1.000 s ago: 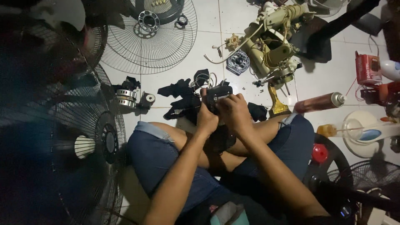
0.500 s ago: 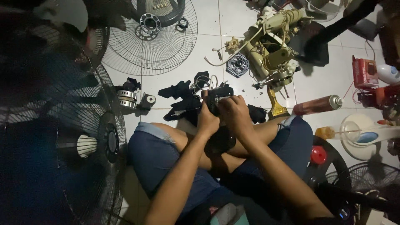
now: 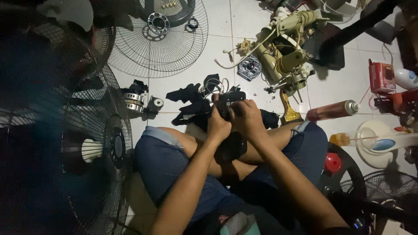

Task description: Using a screwdriver to disassemble a fan component while sitting on the floor

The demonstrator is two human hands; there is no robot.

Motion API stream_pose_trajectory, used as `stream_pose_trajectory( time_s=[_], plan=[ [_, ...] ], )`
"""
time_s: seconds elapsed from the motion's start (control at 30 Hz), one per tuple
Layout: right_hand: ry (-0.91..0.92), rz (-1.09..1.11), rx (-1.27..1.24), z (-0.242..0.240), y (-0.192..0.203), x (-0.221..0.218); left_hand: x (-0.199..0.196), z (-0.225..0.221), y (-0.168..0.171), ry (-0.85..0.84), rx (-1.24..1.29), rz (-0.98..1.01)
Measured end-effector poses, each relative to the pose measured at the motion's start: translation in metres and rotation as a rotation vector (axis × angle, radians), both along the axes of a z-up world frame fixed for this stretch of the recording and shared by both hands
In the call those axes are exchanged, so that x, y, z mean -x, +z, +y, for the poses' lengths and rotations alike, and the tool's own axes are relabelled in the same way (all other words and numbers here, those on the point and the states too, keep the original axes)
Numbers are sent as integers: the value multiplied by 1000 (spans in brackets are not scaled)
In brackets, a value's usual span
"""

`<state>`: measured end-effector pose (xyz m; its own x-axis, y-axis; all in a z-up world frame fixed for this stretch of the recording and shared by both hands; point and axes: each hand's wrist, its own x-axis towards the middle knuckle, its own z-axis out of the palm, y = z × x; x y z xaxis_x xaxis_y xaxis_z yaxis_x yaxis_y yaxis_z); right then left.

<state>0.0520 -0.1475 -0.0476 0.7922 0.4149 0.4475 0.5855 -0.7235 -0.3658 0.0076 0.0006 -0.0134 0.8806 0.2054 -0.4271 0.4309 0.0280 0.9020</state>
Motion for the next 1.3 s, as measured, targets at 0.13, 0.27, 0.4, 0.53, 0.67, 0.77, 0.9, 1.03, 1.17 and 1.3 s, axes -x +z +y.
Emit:
stream_pose_trajectory(
  time_s=[0.13, 0.27, 0.4, 0.53, 0.67, 0.77, 0.9, 1.03, 1.17, 1.3],
  plan=[
    [-41, 145, 66, 3, 13, 2, -2, -4, -7, 42, -11, -35],
    [-32, 201, 102, -4, -5, -5, 0, -5, -14, 46, -22, -42],
    [-7, 157, 121, -5, -4, -6, 0, -4, -13, 12, -39, -23],
    [1, 102, 136, -6, -6, -7, 3, -4, -10, 22, -37, -83],
    [-30, 110, 119, 1, 22, 1, 5, -2, -5, -16, -42, -81],
    [-10, 90, 56, -2, 21, 2, 7, -3, -2, -5, -41, -99],
    [11, 65, 38, -2, 22, 4, 7, 1, 5, 0, 10, -72],
    [14, 36, 52, 2, 26, 7, 2, -2, -5, 30, 3, -82],
    [37, 42, 68, -1, 21, 6, 4, -3, -7, -11, -10, -60],
    [124, 31, 78, -1, 27, 5, 8, -2, -9, -23, -13, -75]
  ],
)
